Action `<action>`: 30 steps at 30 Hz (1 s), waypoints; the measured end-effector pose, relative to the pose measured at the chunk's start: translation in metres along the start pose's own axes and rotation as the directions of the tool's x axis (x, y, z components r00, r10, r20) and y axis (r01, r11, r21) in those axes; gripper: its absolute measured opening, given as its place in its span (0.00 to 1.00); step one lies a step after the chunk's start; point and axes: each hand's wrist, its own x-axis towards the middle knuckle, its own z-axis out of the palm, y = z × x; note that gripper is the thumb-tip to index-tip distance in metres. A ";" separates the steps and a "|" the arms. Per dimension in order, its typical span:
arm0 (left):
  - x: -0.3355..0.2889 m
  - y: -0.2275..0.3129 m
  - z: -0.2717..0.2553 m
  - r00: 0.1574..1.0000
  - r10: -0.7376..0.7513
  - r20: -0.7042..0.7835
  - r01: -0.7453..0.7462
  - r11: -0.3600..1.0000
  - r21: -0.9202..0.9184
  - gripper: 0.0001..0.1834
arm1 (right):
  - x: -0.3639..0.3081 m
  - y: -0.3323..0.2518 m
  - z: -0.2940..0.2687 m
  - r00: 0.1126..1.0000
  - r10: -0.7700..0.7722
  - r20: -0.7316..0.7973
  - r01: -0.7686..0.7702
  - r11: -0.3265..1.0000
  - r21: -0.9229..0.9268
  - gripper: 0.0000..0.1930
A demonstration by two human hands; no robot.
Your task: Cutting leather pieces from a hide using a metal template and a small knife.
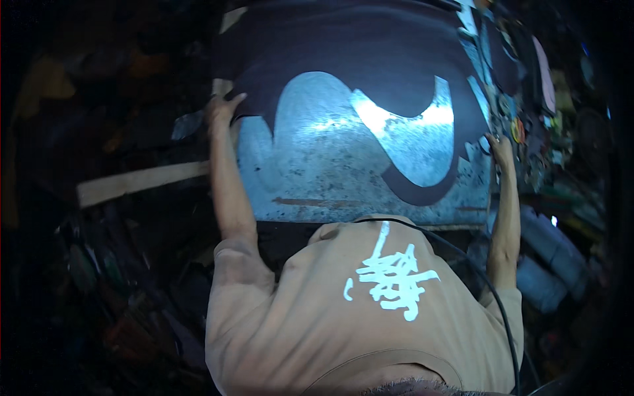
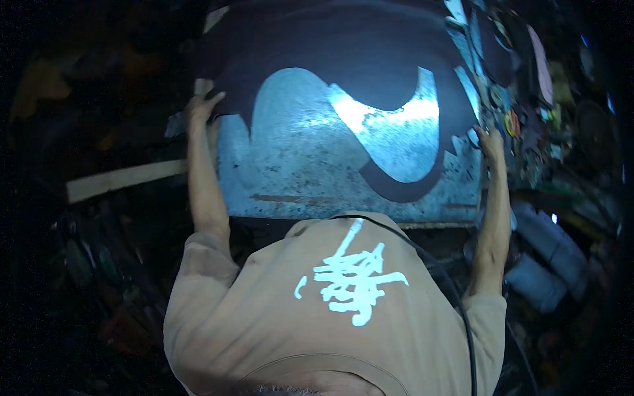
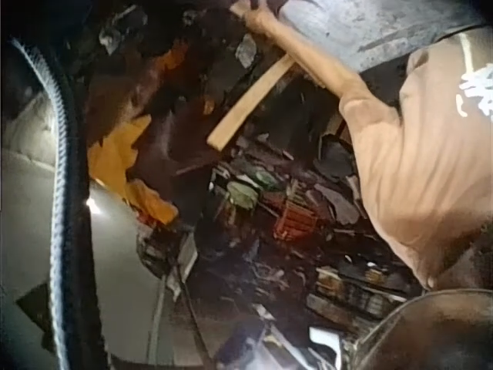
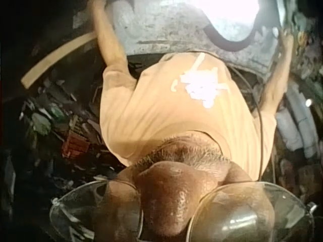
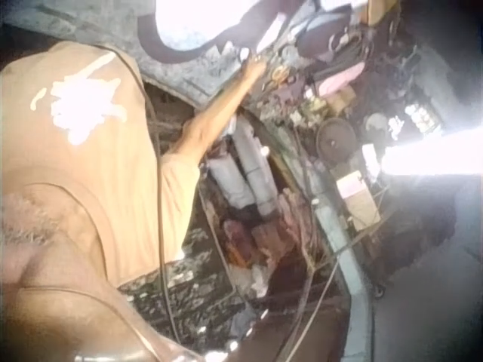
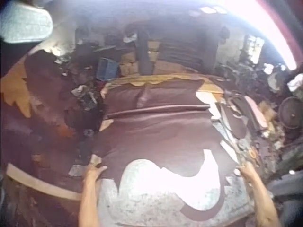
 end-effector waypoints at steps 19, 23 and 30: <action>0.107 -0.084 -0.062 0.991 0.116 -0.074 -0.105 0.985 0.139 0.30 | -0.091 -0.007 0.034 0.990 0.020 0.143 -0.014 0.999 -0.045 0.24; 0.043 -0.058 -0.036 0.885 0.131 -0.447 -0.042 0.978 0.203 0.34 | -0.109 -0.018 0.036 0.996 0.061 -0.070 -0.071 0.986 -0.153 0.21; -0.169 0.042 0.064 0.825 0.416 -0.383 -0.513 0.836 -0.197 0.25 | -0.183 -0.072 0.048 0.937 -0.125 -0.327 0.201 0.956 0.212 0.15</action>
